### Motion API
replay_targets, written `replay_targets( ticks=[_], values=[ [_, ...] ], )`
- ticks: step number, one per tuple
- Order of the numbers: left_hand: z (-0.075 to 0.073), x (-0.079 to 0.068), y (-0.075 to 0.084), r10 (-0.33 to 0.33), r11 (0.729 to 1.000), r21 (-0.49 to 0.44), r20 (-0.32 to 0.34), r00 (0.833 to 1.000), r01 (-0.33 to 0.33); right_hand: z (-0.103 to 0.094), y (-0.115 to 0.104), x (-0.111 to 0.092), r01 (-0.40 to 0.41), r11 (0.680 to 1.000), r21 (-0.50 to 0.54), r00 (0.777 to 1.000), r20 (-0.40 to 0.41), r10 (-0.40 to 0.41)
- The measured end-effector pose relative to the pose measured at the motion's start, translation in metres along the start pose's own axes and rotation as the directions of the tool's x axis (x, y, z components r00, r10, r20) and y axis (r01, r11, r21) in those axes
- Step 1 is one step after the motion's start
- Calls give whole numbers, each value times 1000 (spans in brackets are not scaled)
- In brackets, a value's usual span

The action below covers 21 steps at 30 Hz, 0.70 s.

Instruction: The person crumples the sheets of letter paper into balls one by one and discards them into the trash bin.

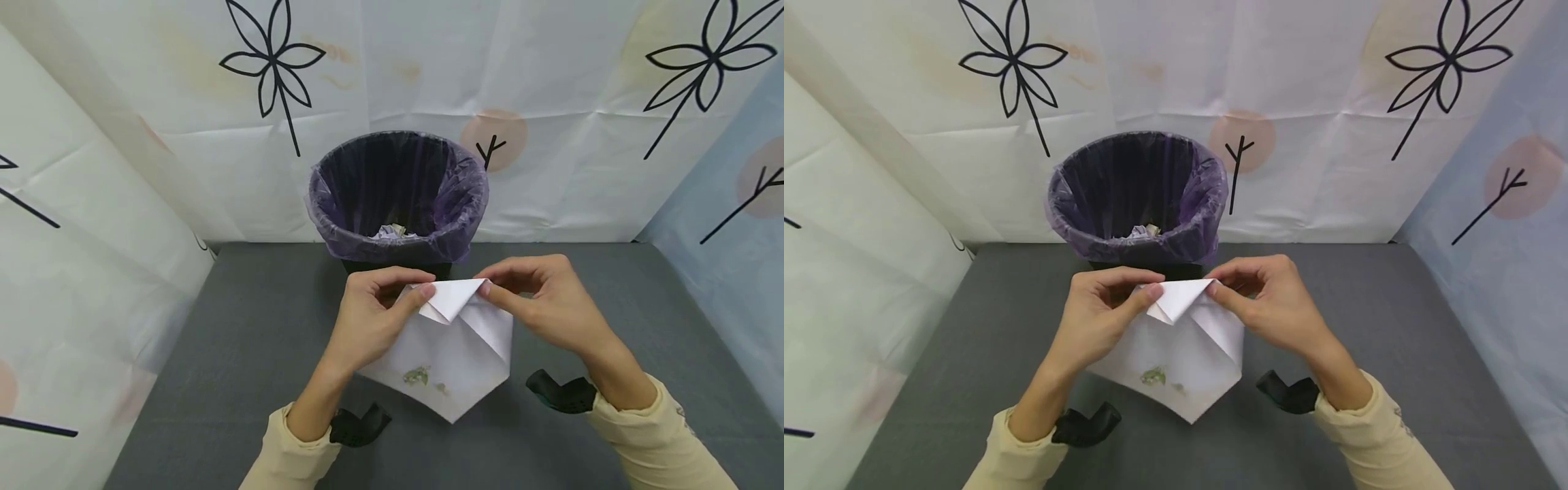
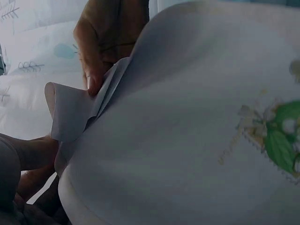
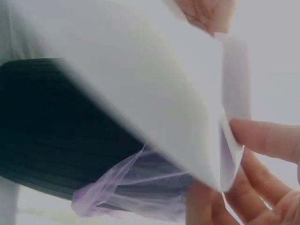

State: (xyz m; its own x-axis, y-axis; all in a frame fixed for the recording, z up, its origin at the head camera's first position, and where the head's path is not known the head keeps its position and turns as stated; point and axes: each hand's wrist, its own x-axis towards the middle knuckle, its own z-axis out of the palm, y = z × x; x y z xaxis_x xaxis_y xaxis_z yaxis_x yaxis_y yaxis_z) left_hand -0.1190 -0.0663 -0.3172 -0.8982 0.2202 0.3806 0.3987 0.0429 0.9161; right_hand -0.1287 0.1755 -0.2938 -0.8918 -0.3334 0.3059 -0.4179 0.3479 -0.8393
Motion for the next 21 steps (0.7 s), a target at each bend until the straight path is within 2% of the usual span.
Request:
replay_targets(
  ticks=[4,9,14,21],
  values=[
    [2,-1,-1,2,1000,-21,21,1000,-1,1,0,0,25,998,-66,998,-54,-28],
    [4,0,-1,-42,997,-64,70,997,46,4,1,0,11,1000,-19,994,-105,-13],
    [7,1,0,-110,993,-25,118,987,114,5,3,1,-26,997,76,997,-75,32],
    [10,2,0,-90,992,96,60,994,84,3,5,1,-28,985,173,1000,-2,29]
  ],
)
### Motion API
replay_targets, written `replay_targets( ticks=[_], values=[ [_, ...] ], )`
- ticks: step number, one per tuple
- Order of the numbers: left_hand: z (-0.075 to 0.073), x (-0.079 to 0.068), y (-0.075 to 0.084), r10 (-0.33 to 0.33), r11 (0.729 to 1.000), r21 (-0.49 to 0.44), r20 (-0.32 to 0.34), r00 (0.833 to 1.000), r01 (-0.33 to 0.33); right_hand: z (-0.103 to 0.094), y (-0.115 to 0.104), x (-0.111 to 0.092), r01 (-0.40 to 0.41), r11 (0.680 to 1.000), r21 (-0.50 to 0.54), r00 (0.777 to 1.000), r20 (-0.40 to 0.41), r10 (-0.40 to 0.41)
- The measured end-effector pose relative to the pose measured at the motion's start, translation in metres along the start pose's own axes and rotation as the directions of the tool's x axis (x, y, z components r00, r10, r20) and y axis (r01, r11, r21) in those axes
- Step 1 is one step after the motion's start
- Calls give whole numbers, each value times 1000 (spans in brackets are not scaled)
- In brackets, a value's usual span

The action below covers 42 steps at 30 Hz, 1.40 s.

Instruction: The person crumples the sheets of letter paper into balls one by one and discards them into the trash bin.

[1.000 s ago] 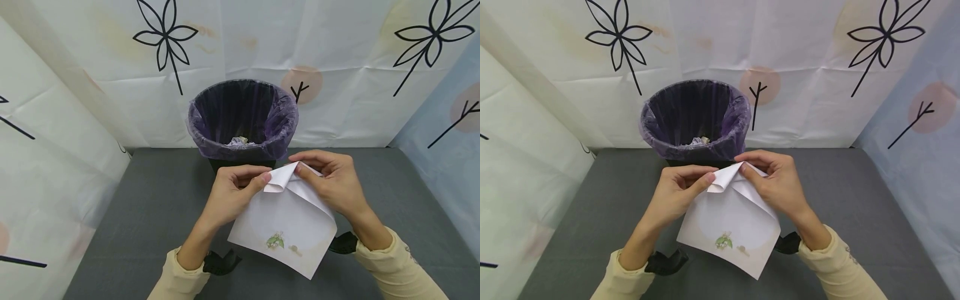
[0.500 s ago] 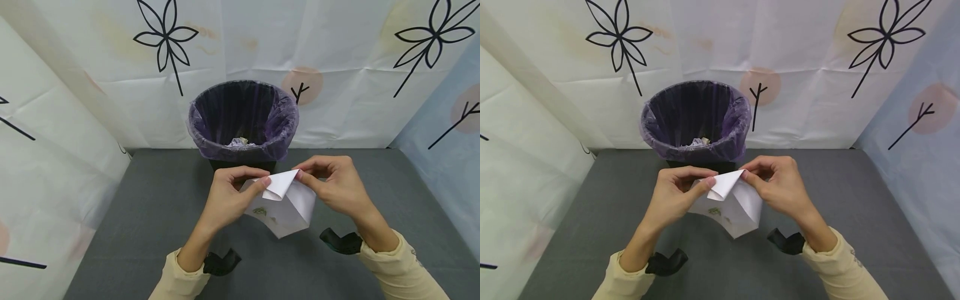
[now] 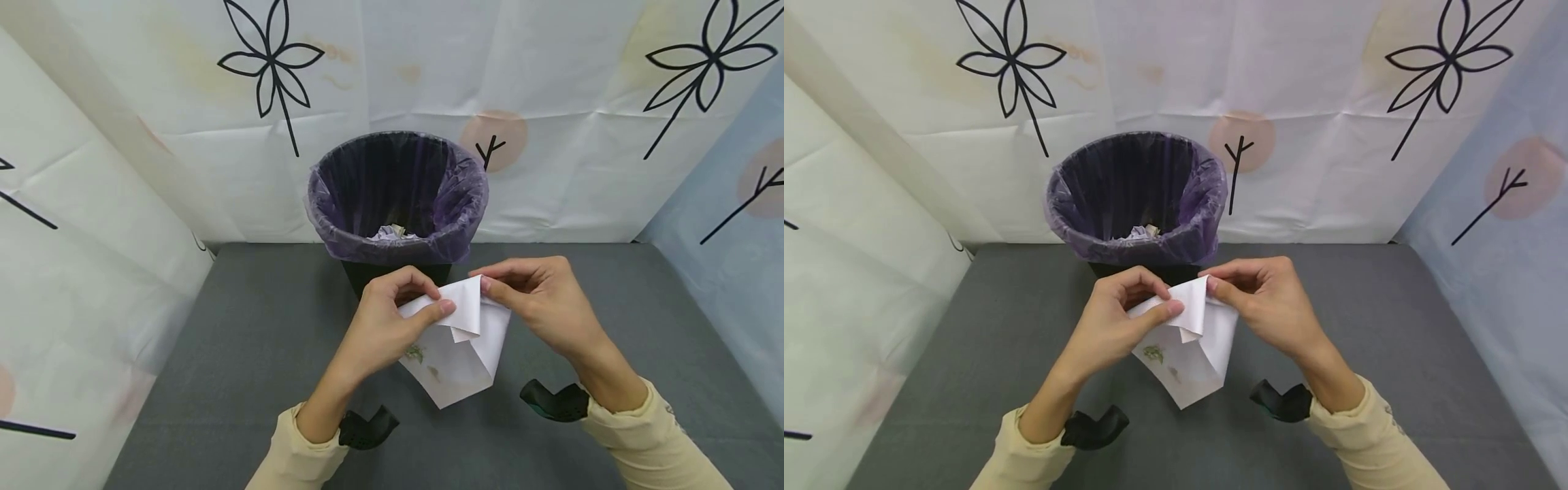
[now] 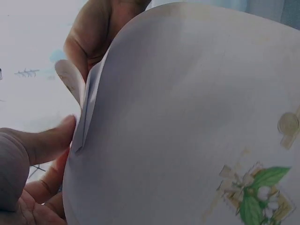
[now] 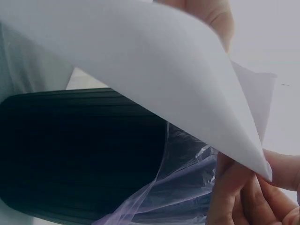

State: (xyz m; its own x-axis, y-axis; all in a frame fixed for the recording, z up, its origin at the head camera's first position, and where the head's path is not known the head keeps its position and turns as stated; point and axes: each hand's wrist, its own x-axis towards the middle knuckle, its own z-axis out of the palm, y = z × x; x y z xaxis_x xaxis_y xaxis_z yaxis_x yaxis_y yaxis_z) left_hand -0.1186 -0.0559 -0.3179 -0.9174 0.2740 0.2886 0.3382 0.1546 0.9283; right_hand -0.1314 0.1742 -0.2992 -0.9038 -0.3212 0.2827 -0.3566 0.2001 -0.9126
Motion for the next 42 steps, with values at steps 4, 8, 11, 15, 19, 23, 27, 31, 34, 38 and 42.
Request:
replay_targets(
  ticks=[4,8,11,15,19,23,27,31,34,38,42],
  values=[
    [1,0,-1,30,999,44,-69,997,-27,-1,0,0,-2,997,72,998,55,-2],
    [3,0,0,62,996,71,-119,991,-53,1,-2,-1,-4,999,39,998,58,2],
    [4,1,-1,82,994,83,-117,990,-73,5,-4,-1,9,1000,-26,1000,24,-8],
    [-2,0,1,66,991,117,-32,997,-62,7,-4,-1,26,998,-61,999,-17,-27],
    [-13,1,4,3,980,199,82,997,-19,5,-3,-1,12,998,-62,1000,-26,-14],
    [-19,2,3,-38,975,223,117,992,11,1,-1,-1,-5,996,-84,999,52,10],
    [-17,3,1,-34,973,231,150,988,-2,1,1,1,47,987,-152,978,206,-15],
    [-16,3,0,-21,968,247,208,978,-32,4,3,1,118,979,-166,959,274,-69],
    [-20,2,1,-37,965,263,200,979,-17,4,4,0,136,977,-164,967,237,-95],
    [-28,0,2,-53,959,282,172,984,2,1,3,-2,111,976,-188,975,210,-70],
    [-28,0,3,-36,942,335,199,979,-33,2,1,-3,121,958,-262,957,286,-43]
  ],
)
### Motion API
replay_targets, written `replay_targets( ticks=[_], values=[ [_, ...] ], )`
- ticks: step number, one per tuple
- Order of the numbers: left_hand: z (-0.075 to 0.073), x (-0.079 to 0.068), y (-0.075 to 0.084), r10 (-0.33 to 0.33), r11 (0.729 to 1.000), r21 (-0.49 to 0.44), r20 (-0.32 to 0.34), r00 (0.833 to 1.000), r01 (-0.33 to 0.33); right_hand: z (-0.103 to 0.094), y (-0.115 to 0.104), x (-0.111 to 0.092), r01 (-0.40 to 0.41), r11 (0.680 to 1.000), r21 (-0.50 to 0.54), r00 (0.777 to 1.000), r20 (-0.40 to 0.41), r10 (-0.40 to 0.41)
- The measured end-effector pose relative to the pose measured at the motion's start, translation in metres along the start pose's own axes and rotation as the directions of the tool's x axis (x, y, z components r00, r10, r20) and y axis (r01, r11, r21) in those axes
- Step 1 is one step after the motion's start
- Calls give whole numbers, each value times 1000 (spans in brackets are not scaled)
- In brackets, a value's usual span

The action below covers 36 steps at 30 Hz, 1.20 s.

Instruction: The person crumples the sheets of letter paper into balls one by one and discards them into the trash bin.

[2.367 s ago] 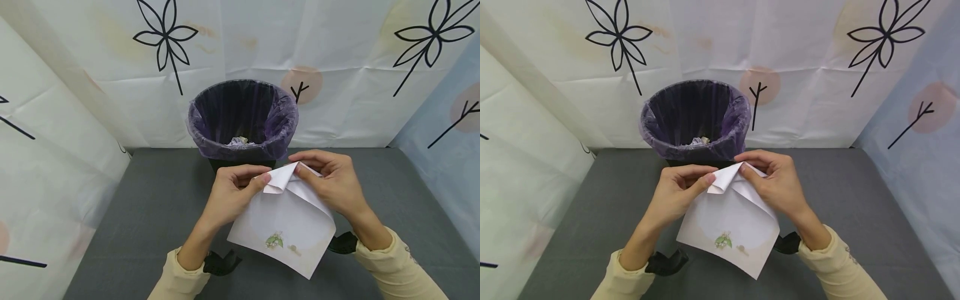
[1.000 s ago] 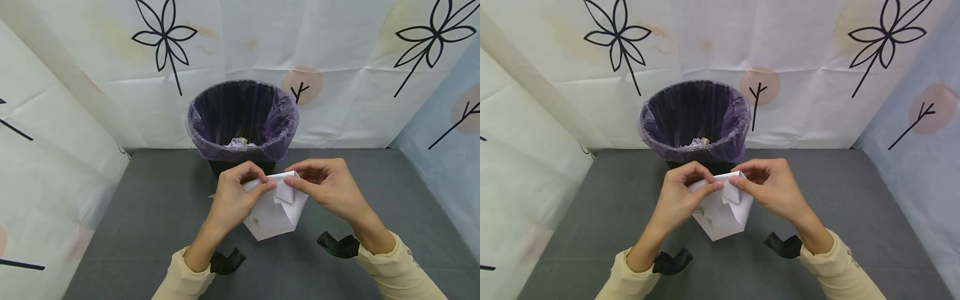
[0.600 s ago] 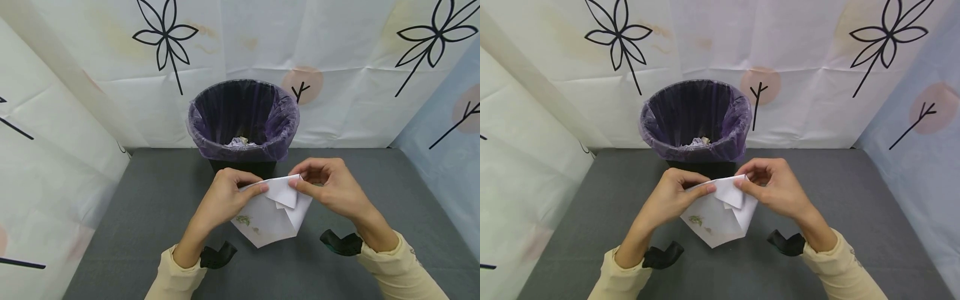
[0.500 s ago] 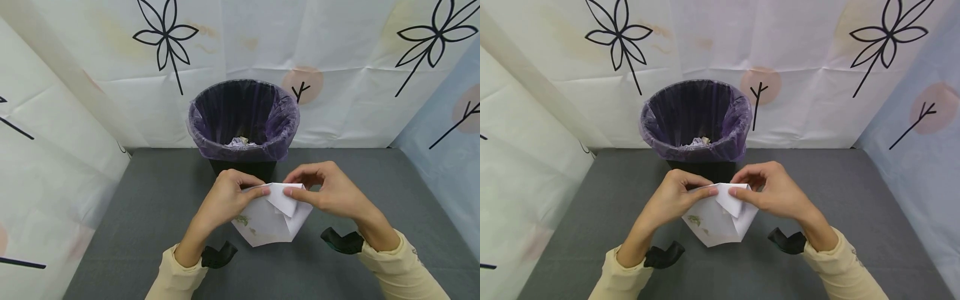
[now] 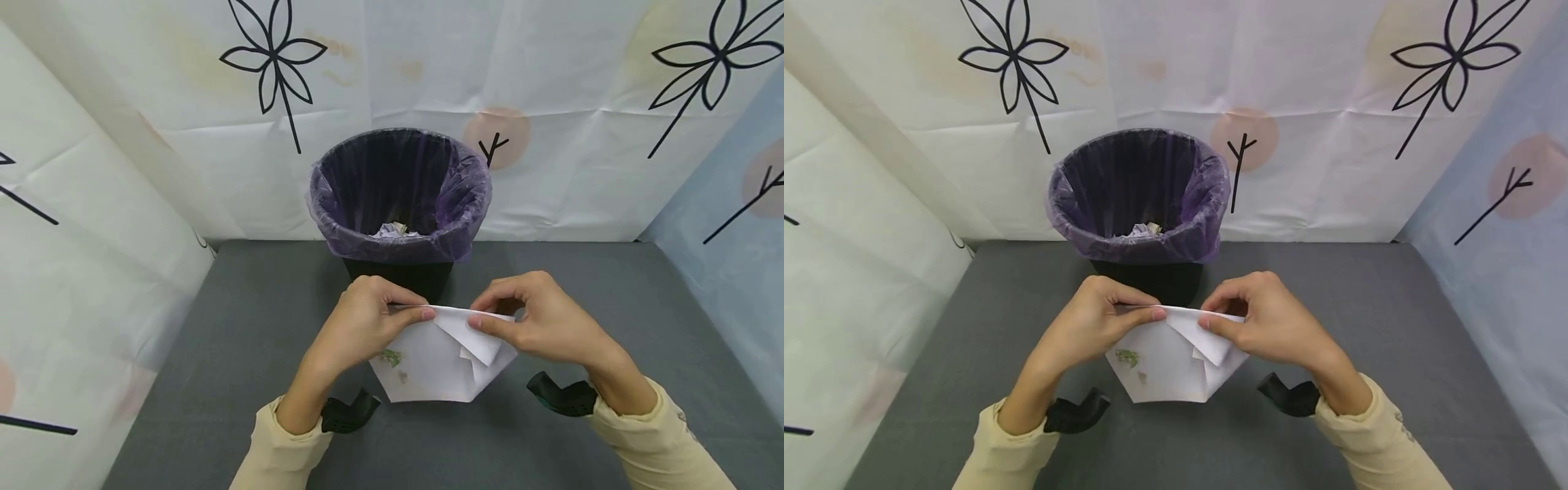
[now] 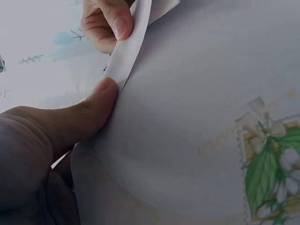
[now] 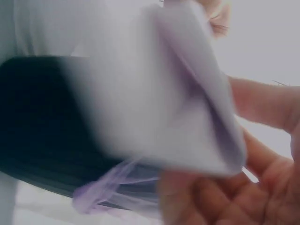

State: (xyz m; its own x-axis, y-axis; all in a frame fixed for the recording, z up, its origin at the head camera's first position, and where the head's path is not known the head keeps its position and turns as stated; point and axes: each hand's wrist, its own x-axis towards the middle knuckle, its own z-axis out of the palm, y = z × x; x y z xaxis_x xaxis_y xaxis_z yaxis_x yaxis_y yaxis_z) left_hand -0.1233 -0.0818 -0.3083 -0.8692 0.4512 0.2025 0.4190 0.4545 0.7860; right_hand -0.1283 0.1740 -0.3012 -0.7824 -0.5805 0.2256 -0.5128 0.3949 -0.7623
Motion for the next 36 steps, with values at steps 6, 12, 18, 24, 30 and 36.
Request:
replay_targets(
  ticks=[6,12,18,24,30,36],
  values=[
    [6,3,8,89,985,146,20,996,-91,5,-4,5,23,1000,8,994,103,-23],
    [4,0,8,134,960,260,-116,984,-100,5,-2,2,-41,996,75,998,45,38],
    [6,1,8,198,933,323,-93,976,-159,7,1,3,-37,994,101,995,97,27],
    [1,-2,5,249,925,346,-231,941,-160,11,8,2,-34,977,211,999,-6,36],
    [-17,-10,-9,158,968,-159,-223,962,-196,10,13,0,1,932,363,986,-157,61],
    [-28,-12,-28,145,899,-418,1,989,-131,9,16,2,69,909,411,968,-248,39]
  ],
)
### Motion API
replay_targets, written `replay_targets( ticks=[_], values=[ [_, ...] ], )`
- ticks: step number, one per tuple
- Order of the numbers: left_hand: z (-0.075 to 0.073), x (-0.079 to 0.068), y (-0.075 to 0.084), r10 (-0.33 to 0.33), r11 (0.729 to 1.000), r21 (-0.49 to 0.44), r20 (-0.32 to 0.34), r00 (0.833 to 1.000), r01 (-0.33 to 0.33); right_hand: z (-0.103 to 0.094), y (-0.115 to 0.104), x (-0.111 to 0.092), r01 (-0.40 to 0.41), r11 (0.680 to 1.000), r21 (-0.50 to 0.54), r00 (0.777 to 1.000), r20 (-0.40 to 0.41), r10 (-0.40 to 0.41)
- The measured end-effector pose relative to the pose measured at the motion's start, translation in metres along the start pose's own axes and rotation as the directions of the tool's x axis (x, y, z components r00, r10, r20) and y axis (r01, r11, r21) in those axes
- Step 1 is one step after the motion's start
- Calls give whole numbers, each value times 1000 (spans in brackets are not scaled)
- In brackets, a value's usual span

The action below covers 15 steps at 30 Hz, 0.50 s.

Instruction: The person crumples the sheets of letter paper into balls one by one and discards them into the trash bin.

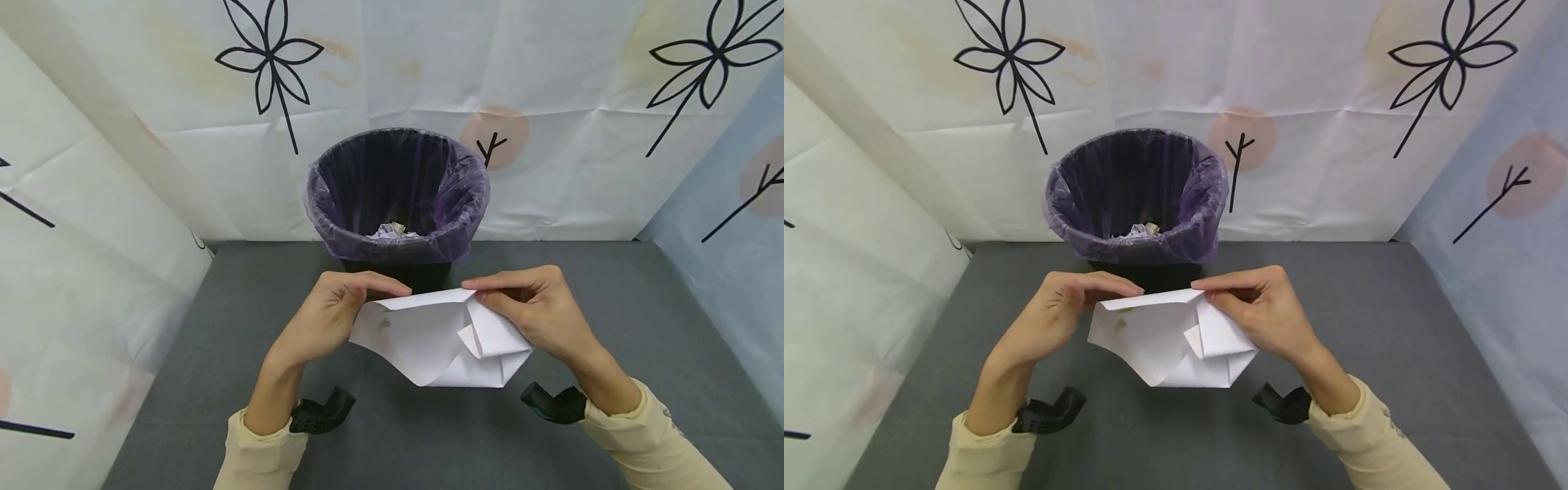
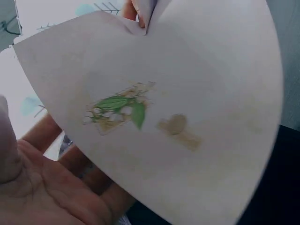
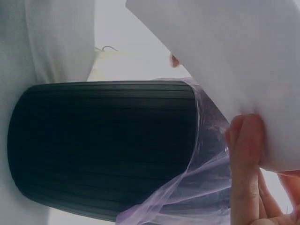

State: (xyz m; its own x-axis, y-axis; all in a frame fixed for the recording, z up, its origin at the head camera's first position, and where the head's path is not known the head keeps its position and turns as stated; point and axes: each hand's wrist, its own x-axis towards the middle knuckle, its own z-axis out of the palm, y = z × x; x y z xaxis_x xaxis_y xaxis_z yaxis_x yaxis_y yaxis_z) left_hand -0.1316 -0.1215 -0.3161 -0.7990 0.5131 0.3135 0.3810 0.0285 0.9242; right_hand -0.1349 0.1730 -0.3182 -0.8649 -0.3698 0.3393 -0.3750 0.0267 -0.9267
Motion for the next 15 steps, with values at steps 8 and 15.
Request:
replay_targets(
  ticks=[8,15],
  values=[
    [2,0,2,-237,969,100,99,967,227,0,-2,0,-29,999,-41,999,-33,28],
    [7,3,4,-235,954,202,55,970,219,1,-3,-1,-24,1000,-15,1000,15,25]
  ],
)
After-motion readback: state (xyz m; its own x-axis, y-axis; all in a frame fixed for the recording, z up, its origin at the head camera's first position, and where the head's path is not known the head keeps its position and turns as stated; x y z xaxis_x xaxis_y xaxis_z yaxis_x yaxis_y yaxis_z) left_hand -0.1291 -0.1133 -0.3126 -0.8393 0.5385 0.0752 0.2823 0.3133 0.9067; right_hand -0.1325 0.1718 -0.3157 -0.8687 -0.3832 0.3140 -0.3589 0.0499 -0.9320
